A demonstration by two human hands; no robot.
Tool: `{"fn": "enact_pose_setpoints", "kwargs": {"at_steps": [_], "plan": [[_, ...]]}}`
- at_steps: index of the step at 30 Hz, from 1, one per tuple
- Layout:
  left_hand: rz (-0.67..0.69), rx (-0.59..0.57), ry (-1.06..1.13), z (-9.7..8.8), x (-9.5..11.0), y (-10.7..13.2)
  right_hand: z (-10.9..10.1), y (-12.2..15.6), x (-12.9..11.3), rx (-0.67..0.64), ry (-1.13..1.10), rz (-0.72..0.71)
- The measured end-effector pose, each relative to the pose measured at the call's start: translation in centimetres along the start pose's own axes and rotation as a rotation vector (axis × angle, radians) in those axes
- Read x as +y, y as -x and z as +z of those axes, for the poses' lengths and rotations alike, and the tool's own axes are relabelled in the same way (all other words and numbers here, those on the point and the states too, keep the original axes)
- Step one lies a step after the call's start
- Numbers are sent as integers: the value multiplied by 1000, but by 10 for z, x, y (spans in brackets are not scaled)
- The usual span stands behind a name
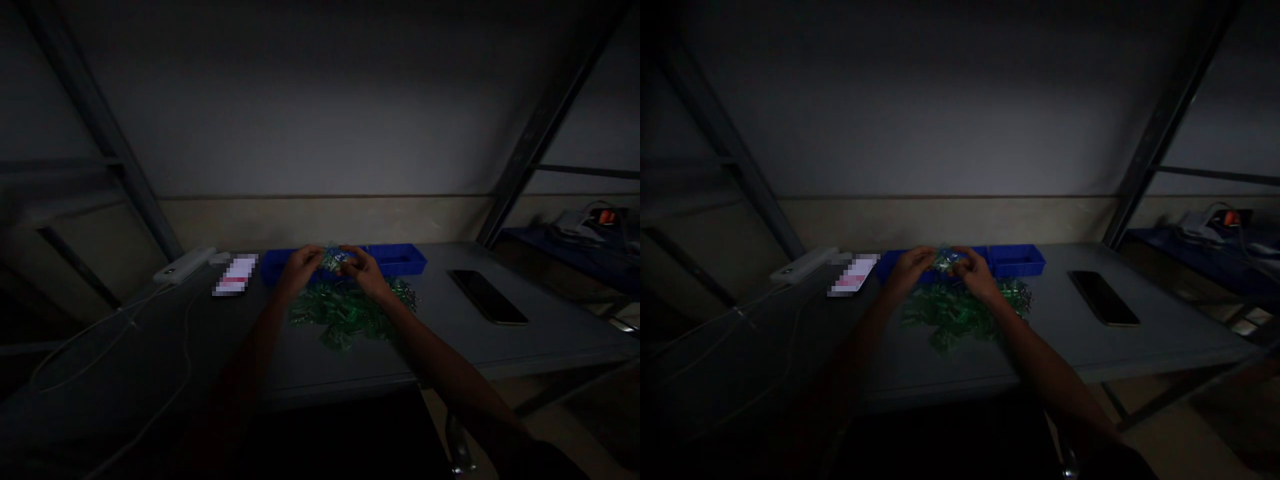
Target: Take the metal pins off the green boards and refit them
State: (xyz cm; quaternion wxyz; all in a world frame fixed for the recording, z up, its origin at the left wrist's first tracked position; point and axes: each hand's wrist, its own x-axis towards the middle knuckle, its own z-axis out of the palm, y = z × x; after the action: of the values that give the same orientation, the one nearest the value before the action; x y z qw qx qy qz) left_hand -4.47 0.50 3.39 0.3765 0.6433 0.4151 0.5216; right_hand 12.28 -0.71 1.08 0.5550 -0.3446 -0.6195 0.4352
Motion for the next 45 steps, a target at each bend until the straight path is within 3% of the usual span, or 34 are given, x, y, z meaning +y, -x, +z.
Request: {"fn": "enact_pose_setpoints", "kwargs": {"at_steps": [15, 23, 30, 33, 40, 45], "plan": [[-8, -9, -19, 0, -3, -1, 5, 4, 0, 47, 127, -87], [5, -20, 5, 0, -1, 0, 2, 1, 2, -3, 2, -62], [30, -11, 6, -1, -5, -2, 1, 0, 6, -24, 35, -70], [32, -8, 2, -1, -6, -3, 2, 3, 4, -15, 134, -112], [20, -31, 15, 2, -6, -1, 9, 13, -9, 50, 701, -265], [30, -41, 13, 2, -6, -1, 7, 11, -7, 62, 757, -316]]}}
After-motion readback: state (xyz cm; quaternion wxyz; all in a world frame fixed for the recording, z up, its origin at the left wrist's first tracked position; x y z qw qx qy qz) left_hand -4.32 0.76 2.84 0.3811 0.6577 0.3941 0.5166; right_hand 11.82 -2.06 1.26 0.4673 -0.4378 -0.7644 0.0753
